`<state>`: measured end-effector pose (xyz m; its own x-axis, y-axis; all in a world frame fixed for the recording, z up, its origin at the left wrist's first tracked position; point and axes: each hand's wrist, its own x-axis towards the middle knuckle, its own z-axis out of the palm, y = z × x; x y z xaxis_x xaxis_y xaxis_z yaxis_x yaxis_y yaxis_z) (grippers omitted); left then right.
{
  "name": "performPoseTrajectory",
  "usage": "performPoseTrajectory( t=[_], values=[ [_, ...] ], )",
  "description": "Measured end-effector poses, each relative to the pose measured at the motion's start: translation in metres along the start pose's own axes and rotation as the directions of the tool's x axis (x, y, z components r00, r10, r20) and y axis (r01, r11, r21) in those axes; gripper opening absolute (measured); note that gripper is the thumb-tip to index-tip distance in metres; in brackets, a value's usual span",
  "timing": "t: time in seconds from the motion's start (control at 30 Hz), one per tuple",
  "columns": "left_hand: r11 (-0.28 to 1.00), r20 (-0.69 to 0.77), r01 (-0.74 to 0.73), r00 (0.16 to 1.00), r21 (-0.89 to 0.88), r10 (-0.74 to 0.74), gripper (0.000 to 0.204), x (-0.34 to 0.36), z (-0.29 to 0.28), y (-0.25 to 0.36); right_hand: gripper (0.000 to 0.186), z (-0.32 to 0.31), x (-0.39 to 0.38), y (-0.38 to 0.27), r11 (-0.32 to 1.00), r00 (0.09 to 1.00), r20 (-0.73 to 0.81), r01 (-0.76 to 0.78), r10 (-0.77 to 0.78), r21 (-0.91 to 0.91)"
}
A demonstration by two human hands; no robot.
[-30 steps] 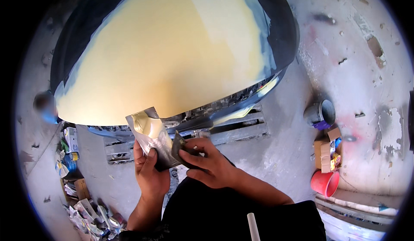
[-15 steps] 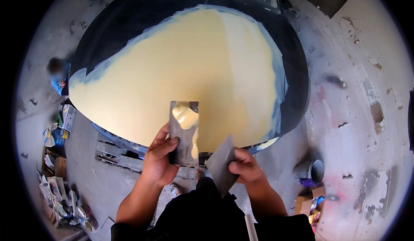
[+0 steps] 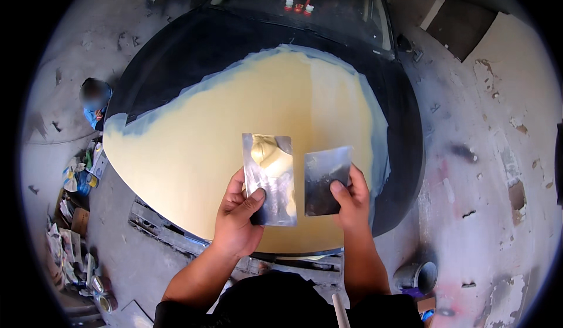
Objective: The person applies a beige body filler to the hood of a car using a putty knife and a sanding block. They repeatedly spread the filler across the surface and smooth it out. Another person is visible sitting nearby on the floor.
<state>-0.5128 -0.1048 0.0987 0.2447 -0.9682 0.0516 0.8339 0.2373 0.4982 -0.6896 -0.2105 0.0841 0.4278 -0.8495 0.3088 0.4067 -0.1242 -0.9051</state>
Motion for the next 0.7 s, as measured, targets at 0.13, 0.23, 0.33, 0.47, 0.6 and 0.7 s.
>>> performPoseTrajectory(
  t=[0.13, 0.23, 0.33, 0.47, 0.6, 0.7],
  values=[
    [0.984, -0.078, -0.175, 0.981, 0.021, 0.176, 0.047, 0.015, 0.002, -0.020, 0.045, 0.019, -0.007, -0.013, 0.931, 0.931, 0.305, 0.278, -0.200, -0.237],
    [0.946, -0.051, -0.318, 0.946, 0.058, 0.320, 0.047, 0.022, 0.006, -0.028, 0.049, 0.009, 0.007, -0.001, 0.773, 0.841, 0.485, 0.468, -0.240, -0.428],
    [0.909, -0.029, -0.402, 0.913, 0.110, 0.407, 0.049, 0.021, 0.004, -0.017, 0.054, -0.008, 0.022, 0.006, 0.474, 0.865, 0.497, 0.468, -0.072, -0.746],
    [0.852, -0.037, -0.500, 0.859, 0.155, 0.511, 0.053, 0.013, -0.008, 0.001, 0.058, -0.056, 0.087, -0.001, 0.329, 0.959, 0.253, 0.283, -0.130, -0.901],
    [0.842, -0.135, -0.467, 0.848, 0.270, 0.513, 0.056, -0.005, -0.030, 0.024, 0.060, -0.117, 0.181, -0.024, -0.074, 1.000, 0.000, 0.002, 0.026, -0.997],
    [0.804, -0.215, -0.476, 0.796, 0.355, 0.566, 0.058, -0.026, -0.055, 0.035, 0.058, -0.129, 0.254, -0.023, -0.214, 0.976, -0.154, -0.119, 0.154, -0.969]
  ],
)
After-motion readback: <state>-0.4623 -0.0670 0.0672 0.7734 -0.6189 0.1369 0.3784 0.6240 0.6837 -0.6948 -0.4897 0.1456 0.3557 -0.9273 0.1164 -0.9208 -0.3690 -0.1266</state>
